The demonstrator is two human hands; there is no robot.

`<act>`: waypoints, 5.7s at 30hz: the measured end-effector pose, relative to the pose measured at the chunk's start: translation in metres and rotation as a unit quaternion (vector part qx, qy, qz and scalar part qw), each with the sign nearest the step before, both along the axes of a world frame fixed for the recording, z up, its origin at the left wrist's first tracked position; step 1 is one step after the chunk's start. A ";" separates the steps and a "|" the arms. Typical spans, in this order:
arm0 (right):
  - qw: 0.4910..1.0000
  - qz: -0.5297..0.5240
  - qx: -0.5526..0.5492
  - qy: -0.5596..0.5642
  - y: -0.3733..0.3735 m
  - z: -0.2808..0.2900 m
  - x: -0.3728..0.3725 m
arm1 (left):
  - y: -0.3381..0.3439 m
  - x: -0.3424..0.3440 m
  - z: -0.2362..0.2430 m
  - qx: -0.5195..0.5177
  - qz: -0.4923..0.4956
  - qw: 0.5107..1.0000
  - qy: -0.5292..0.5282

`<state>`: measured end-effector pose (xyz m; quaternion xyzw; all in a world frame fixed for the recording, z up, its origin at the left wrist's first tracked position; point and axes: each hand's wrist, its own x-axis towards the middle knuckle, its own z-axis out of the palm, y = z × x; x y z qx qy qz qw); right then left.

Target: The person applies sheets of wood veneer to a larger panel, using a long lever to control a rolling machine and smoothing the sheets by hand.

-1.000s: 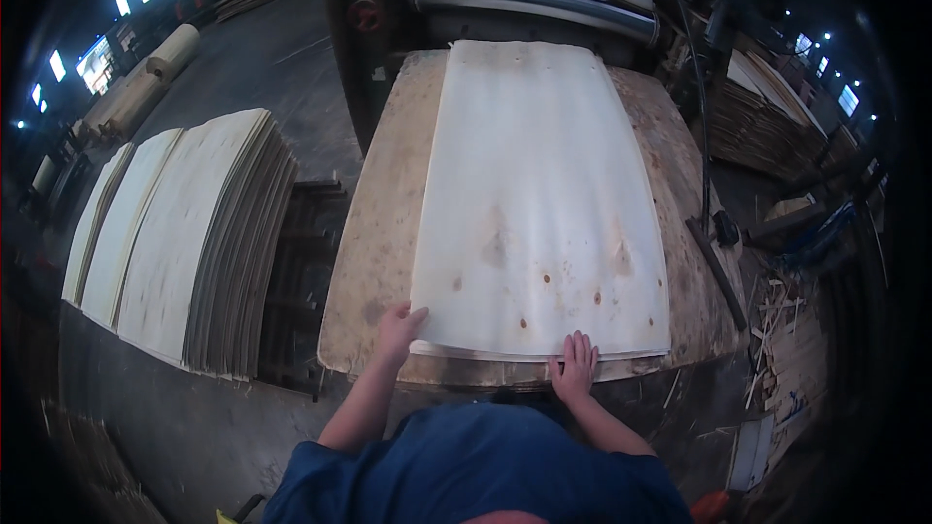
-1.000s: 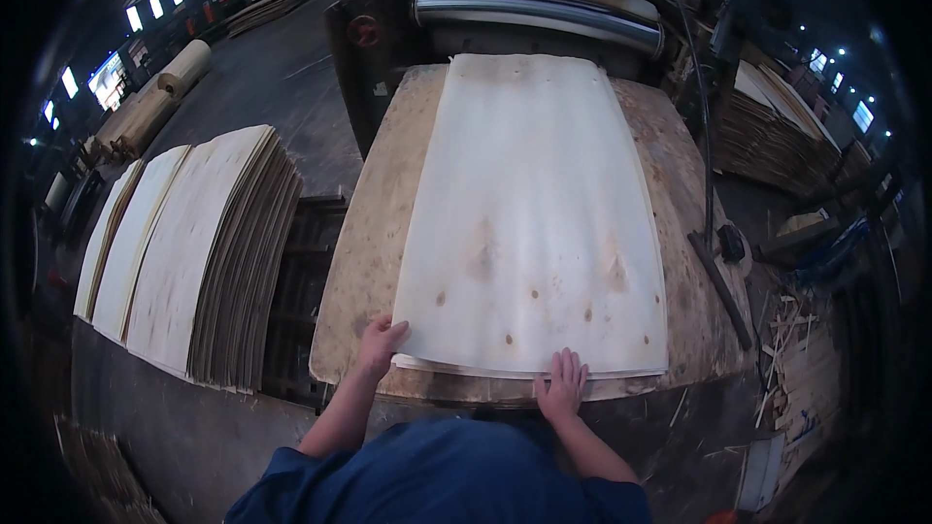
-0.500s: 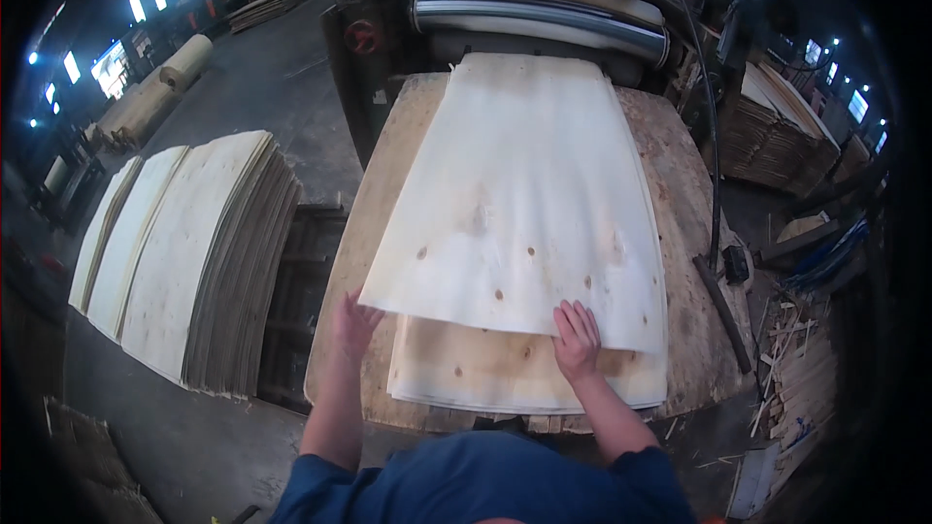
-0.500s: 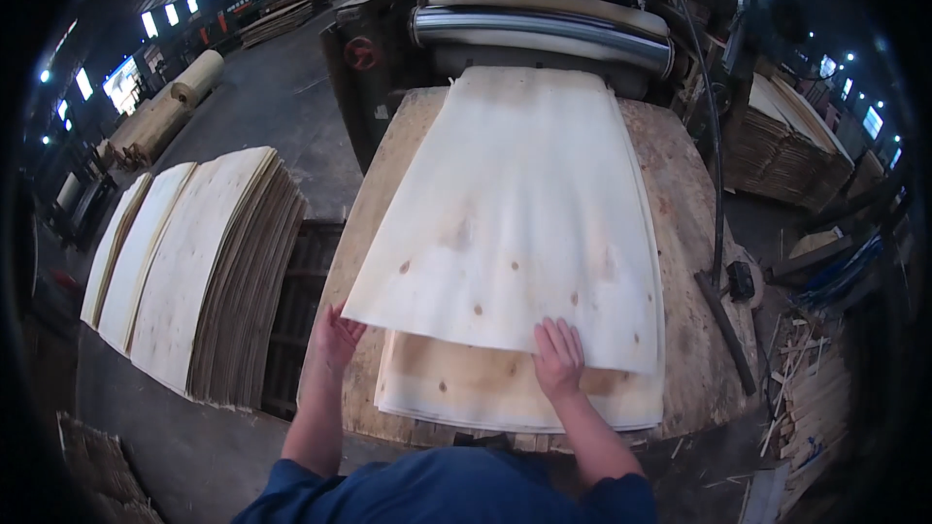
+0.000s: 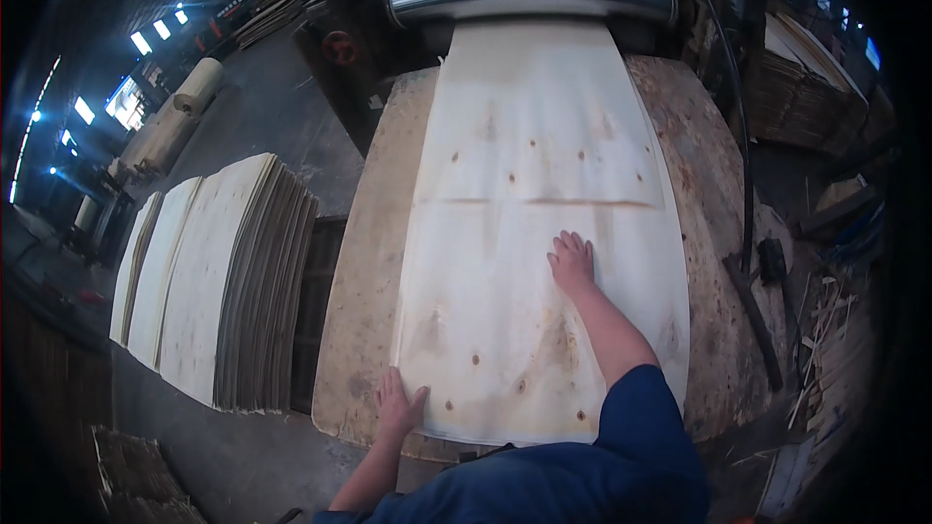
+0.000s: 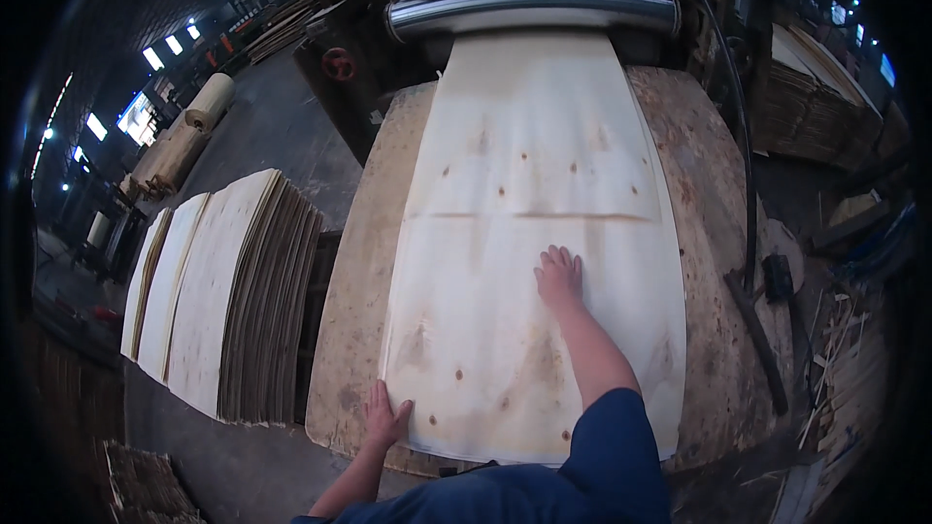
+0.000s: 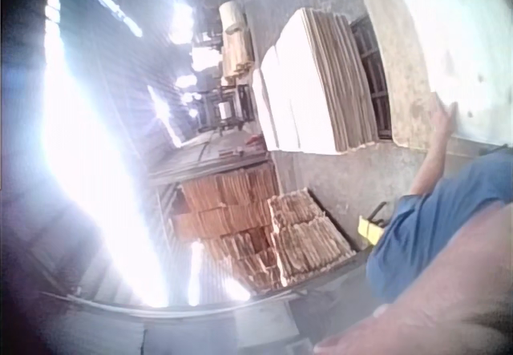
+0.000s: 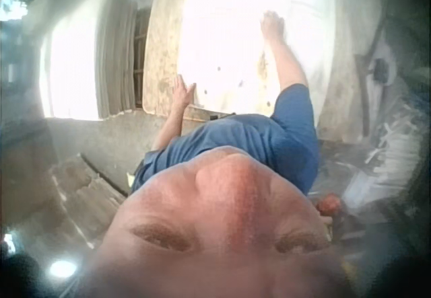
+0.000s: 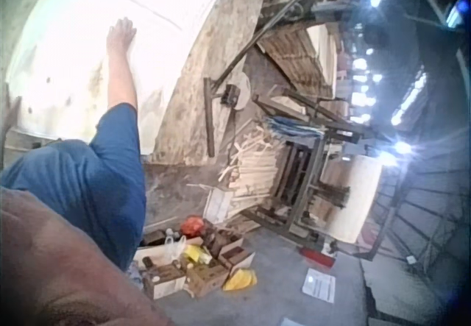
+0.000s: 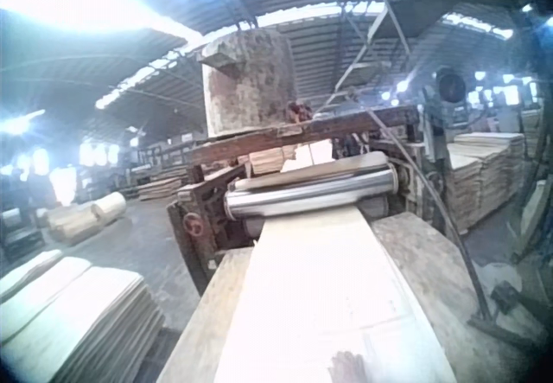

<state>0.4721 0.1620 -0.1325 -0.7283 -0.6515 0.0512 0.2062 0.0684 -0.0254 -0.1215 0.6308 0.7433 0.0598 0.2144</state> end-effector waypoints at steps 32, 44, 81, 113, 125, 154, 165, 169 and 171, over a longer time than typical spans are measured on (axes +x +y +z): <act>0.988 0.036 0.146 0.030 -0.131 0.028 -0.035 | 0.023 -0.023 0.028 -0.075 -0.080 0.964 -0.240; 0.999 -0.008 0.028 -0.021 -0.110 -0.032 -0.042 | -0.016 -0.004 0.005 0.020 -0.036 0.999 0.015; 0.987 -0.069 0.138 0.040 -0.018 0.026 -0.037 | -0.013 -0.012 -0.012 0.065 -0.157 0.985 -0.017; 0.983 0.066 0.154 0.079 -0.269 0.055 -0.117 | 0.060 -0.090 0.049 -0.077 0.200 0.720 -0.660; 0.978 0.030 0.203 0.042 -0.032 0.049 -0.055 | -0.007 -0.019 -0.008 0.063 -0.159 0.985 0.018; 0.985 -0.025 0.167 0.038 -0.310 0.001 -0.055 | 0.042 -0.040 0.051 -0.199 0.005 0.821 -0.536; 0.992 -0.028 0.117 0.041 -0.265 -0.006 -0.021 | 0.106 -0.002 0.017 -0.110 0.079 0.911 -0.391; 0.988 -0.047 0.145 0.008 -0.161 -0.010 0.025 | 0.100 0.012 -0.015 0.062 0.071 0.940 -0.327; 0.990 -0.050 0.125 0.028 -0.114 -0.010 0.049 | 0.067 0.010 -0.015 0.007 -0.050 0.969 -0.244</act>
